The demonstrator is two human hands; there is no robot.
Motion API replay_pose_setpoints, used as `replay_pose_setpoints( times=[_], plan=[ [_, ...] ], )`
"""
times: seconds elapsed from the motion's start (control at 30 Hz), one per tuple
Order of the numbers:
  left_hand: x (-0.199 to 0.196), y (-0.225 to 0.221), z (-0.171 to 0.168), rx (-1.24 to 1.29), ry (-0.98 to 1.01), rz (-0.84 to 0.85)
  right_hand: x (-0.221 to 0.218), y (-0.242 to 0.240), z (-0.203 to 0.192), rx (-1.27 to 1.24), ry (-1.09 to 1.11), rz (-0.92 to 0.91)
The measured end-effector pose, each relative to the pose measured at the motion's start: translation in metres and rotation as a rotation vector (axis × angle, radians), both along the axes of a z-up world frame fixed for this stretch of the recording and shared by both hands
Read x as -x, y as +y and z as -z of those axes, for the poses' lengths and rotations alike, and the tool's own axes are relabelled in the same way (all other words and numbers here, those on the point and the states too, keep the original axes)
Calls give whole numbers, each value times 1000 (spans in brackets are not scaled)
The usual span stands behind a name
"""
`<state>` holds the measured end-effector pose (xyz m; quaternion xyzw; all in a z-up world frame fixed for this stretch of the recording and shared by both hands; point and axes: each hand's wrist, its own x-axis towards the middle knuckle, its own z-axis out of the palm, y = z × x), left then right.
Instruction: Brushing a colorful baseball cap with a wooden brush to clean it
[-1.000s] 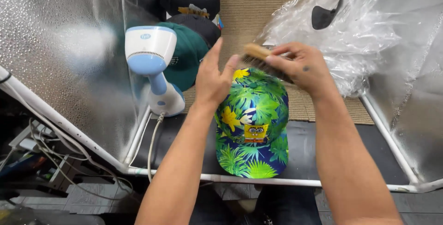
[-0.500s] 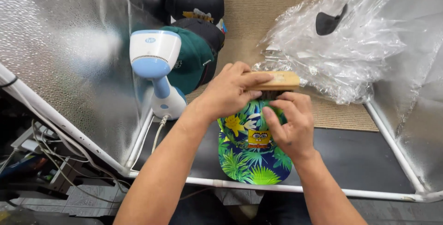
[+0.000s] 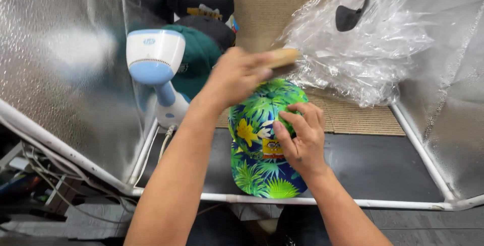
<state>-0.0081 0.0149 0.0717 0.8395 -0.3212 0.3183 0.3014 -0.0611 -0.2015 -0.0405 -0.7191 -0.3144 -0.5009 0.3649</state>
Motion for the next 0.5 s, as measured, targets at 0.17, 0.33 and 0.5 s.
replay_pose_setpoints(
  times=[0.17, 0.33, 0.5],
  plan=[
    [-39, -22, 15, -149, 454, -249, 8, -1, -1, -3, 4, -19],
    [-90, 61, 126, -595, 439, -282, 2, -1, -1, -39, -19, -51],
    [2, 35, 44, 194, 622, -474, -1, -2, 2, -34, 37, -43]
  ],
)
